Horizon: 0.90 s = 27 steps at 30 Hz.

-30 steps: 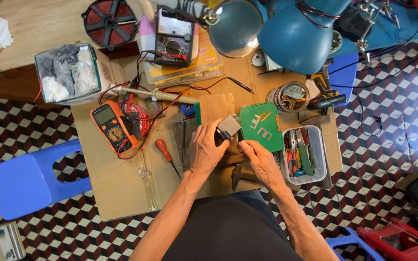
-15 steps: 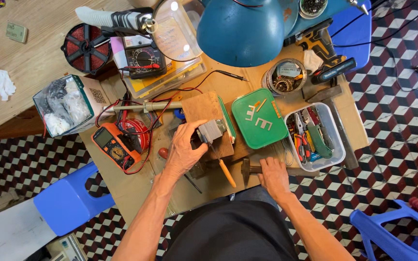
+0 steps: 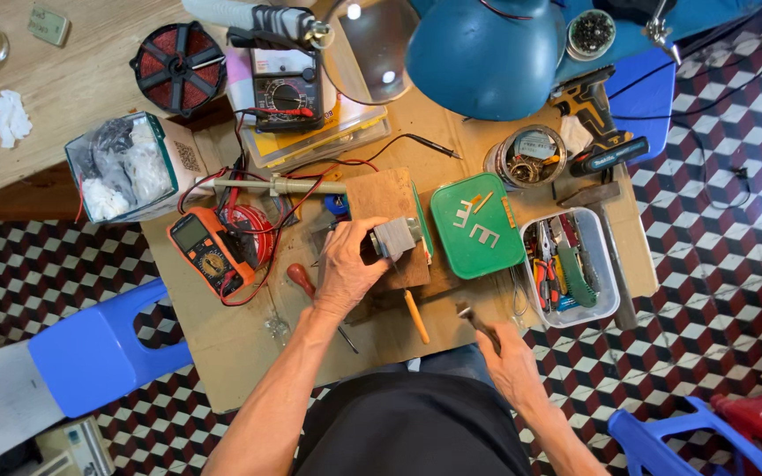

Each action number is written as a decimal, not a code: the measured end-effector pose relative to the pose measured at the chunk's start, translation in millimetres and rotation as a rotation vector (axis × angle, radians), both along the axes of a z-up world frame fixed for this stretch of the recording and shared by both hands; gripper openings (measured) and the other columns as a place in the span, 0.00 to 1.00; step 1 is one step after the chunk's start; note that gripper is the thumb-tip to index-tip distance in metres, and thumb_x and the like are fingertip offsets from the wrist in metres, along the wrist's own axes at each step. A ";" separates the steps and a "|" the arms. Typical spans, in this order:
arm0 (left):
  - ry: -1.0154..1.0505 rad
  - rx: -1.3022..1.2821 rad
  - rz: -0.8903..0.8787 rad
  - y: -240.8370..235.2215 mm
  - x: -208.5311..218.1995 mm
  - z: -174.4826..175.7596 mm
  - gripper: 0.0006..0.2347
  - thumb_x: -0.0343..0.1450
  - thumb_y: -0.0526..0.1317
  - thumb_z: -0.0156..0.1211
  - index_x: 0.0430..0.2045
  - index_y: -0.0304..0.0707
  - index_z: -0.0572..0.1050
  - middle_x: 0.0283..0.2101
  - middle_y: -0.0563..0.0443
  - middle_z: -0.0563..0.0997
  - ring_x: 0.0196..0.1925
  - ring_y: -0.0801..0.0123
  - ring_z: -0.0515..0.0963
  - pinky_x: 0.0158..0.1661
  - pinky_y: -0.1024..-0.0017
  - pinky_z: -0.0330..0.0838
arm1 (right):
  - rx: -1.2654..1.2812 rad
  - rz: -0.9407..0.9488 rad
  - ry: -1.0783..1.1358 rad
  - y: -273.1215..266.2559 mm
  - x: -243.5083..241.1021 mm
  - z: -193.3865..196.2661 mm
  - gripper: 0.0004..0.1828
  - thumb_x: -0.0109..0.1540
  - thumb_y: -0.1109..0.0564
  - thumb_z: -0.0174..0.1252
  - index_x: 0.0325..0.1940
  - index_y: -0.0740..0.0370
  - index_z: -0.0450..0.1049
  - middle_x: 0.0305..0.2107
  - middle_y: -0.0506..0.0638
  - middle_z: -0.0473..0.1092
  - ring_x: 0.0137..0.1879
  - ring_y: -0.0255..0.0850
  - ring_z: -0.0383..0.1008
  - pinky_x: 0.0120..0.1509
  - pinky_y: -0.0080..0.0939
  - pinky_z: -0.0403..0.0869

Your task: The person works on a small electrical component, likely a motor or switch, using a hammer, screwdriver, and pliers. They repeatedly tap, pry, and adjust parts of the component while it rests on a wooden block on a cluttered workbench.

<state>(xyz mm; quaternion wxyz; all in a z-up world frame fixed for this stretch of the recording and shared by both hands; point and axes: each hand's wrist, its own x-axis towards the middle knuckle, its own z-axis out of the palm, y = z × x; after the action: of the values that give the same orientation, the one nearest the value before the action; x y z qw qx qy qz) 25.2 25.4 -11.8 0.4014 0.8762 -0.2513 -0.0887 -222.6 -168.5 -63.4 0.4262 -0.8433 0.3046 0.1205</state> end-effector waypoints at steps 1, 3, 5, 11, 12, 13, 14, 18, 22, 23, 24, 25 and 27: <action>-0.020 0.009 0.008 -0.2 -0.5 -1.1 0.22 0.58 0.36 0.73 0.46 0.43 0.76 0.42 0.48 0.81 0.49 0.55 0.78 0.52 0.61 0.70 | 0.003 -0.078 0.105 0.2 8.4 19.6 0.19 0.64 0.51 0.61 0.57 0.61 0.72 0.39 0.61 0.73 0.44 0.55 0.77 0.49 0.49 0.74; -0.054 -0.008 0.039 1.3 -2.9 -3.1 0.21 0.57 0.37 0.74 0.45 0.44 0.76 0.42 0.49 0.81 0.48 0.56 0.78 0.51 0.61 0.70 | -0.014 -0.135 0.064 8.1 28.8 59.0 0.20 0.64 0.53 0.60 0.59 0.60 0.71 0.38 0.62 0.74 0.42 0.54 0.78 0.49 0.48 0.74; -0.067 -0.024 0.063 0.1 -5.4 -5.2 0.21 0.57 0.37 0.74 0.44 0.44 0.76 0.42 0.49 0.81 0.48 0.57 0.78 0.51 0.61 0.70 | -0.057 -0.088 -0.234 13.8 56.8 92.6 0.20 0.65 0.57 0.56 0.62 0.60 0.70 0.39 0.62 0.73 0.41 0.53 0.77 0.47 0.48 0.75; -0.085 -0.041 0.081 -1.2 -6.2 -1.6 0.20 0.58 0.40 0.75 0.42 0.44 0.76 0.40 0.52 0.82 0.48 0.58 0.78 0.50 0.60 0.70 | -0.250 0.212 -0.394 32.4 141.1 136.7 0.23 0.65 0.59 0.58 0.65 0.60 0.69 0.42 0.66 0.75 0.44 0.60 0.78 0.45 0.53 0.75; -0.083 -0.039 0.086 -1.6 -6.6 -1.9 0.20 0.58 0.40 0.75 0.42 0.44 0.76 0.40 0.52 0.82 0.48 0.58 0.78 0.49 0.60 0.70 | -0.258 0.205 -0.433 36.4 141.8 138.9 0.22 0.66 0.59 0.57 0.65 0.60 0.69 0.43 0.65 0.75 0.45 0.60 0.78 0.46 0.52 0.75; -0.081 -0.037 0.090 -2.4 -6.3 -2.5 0.20 0.58 0.40 0.75 0.42 0.44 0.76 0.40 0.52 0.82 0.48 0.58 0.78 0.49 0.60 0.70 | -0.265 0.197 -0.472 39.2 141.5 139.9 0.21 0.67 0.59 0.57 0.65 0.60 0.69 0.44 0.65 0.75 0.46 0.59 0.78 0.47 0.52 0.76; -0.080 -0.033 0.090 -1.8 -6.1 -2.9 0.20 0.58 0.40 0.75 0.42 0.45 0.76 0.40 0.52 0.82 0.48 0.58 0.78 0.49 0.60 0.70 | -0.268 0.189 -0.511 42.2 141.2 139.5 0.21 0.67 0.60 0.56 0.65 0.60 0.69 0.45 0.65 0.75 0.47 0.59 0.79 0.49 0.52 0.76; -0.084 -0.008 0.075 -1.2 -4.9 -1.2 0.20 0.57 0.39 0.75 0.41 0.46 0.76 0.41 0.53 0.82 0.48 0.58 0.78 0.49 0.60 0.69 | -0.320 0.226 -0.505 47.9 143.3 130.7 0.21 0.68 0.60 0.56 0.65 0.61 0.68 0.47 0.65 0.75 0.49 0.60 0.78 0.49 0.52 0.76; -0.067 -0.004 0.070 -3.7 -4.4 0.2 0.19 0.58 0.40 0.75 0.41 0.47 0.76 0.41 0.54 0.81 0.48 0.58 0.78 0.50 0.61 0.69 | -0.288 0.186 -0.364 43.7 139.1 127.5 0.22 0.67 0.59 0.56 0.65 0.59 0.67 0.44 0.63 0.76 0.45 0.59 0.79 0.46 0.53 0.76; -0.062 -0.004 0.066 -5.0 -3.8 -0.4 0.19 0.58 0.40 0.76 0.41 0.46 0.76 0.41 0.54 0.81 0.48 0.58 0.78 0.49 0.60 0.68 | -0.270 0.156 -0.372 43.3 137.8 127.7 0.22 0.67 0.59 0.55 0.66 0.59 0.67 0.44 0.62 0.76 0.44 0.58 0.79 0.45 0.52 0.76; -0.056 0.000 0.069 -4.2 -4.2 -0.7 0.19 0.58 0.40 0.76 0.41 0.46 0.76 0.41 0.53 0.81 0.47 0.58 0.78 0.49 0.60 0.68 | -0.294 0.176 -0.400 45.0 137.9 127.3 0.21 0.67 0.59 0.55 0.65 0.59 0.67 0.45 0.63 0.75 0.45 0.59 0.79 0.46 0.53 0.76; -0.050 0.003 0.071 -3.1 -5.2 -0.8 0.19 0.58 0.40 0.76 0.41 0.46 0.75 0.41 0.53 0.81 0.47 0.58 0.78 0.48 0.60 0.68 | -0.319 0.196 -0.427 47.2 138.3 127.4 0.21 0.67 0.59 0.55 0.65 0.60 0.67 0.46 0.64 0.75 0.46 0.60 0.78 0.46 0.53 0.76; -0.053 0.004 0.081 -2.5 -5.0 -0.2 0.20 0.56 0.39 0.76 0.40 0.46 0.75 0.40 0.54 0.81 0.47 0.58 0.78 0.48 0.60 0.68 | -0.309 0.223 -0.389 46.6 141.4 129.7 0.21 0.67 0.59 0.55 0.65 0.59 0.67 0.45 0.65 0.75 0.47 0.60 0.78 0.47 0.54 0.76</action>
<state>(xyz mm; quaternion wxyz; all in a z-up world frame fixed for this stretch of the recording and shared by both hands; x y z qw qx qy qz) 20.2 23.0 -12.0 0.3962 0.8885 -0.2260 -0.0496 -81.3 -121.9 66.3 0.3272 -0.9339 0.1369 -0.0456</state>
